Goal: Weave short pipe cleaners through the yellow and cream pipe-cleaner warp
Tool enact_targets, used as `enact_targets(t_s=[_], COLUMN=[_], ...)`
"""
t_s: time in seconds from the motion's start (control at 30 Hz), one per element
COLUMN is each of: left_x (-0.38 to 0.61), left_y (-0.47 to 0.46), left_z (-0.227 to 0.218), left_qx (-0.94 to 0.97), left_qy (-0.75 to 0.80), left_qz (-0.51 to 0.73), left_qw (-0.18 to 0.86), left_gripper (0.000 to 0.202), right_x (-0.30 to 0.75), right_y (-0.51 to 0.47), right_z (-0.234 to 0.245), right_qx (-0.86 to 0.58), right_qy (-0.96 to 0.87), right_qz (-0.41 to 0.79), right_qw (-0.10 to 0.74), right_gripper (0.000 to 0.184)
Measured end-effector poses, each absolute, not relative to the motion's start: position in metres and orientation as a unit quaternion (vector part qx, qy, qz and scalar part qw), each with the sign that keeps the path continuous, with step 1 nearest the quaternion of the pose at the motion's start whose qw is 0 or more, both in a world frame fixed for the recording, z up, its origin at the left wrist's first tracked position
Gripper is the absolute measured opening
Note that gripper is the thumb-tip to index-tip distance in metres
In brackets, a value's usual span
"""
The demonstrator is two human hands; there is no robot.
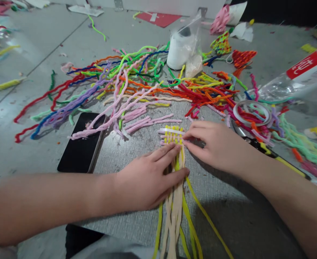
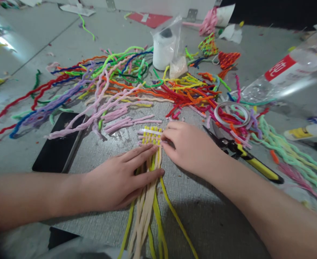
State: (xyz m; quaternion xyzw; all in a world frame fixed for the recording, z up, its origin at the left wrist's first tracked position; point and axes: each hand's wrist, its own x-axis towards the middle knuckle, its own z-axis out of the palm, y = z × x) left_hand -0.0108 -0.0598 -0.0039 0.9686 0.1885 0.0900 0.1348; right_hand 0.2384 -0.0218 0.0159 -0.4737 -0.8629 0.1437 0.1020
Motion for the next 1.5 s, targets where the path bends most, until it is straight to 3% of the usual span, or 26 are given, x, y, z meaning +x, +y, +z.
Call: enact_targets(t_s=[0.23, 0.57, 0.9, 1.5], left_x=[-0.011, -0.01, -0.01, -0.009], left_y=[-0.062, -0.061, -0.062, -0.063], left_z=[-0.005, -0.002, -0.003, -0.002], left_qx=[0.967, 0.968, 0.966, 0.97], left_qy=[0.194, 0.196, 0.202, 0.193], left_qz=[0.106, 0.096, 0.093, 0.094], left_qw=[0.125, 0.126, 0.128, 0.116], left_gripper=[0.047, 0.044, 0.044, 0.043], right_x=[0.244, 0.25, 0.246, 0.252], right_y=[-0.015, -0.006, -0.007, -0.001], right_z=[0.016, 0.004, 0.001, -0.007], right_qx=[-0.5, -0.464, -0.414, -0.361], right_qy=[-0.846, -0.861, -0.865, -0.891], right_qz=[0.107, 0.125, 0.155, 0.157], right_qw=[0.154, 0.17, 0.237, 0.227], right_gripper=[0.01, 0.014, 0.009, 0.013])
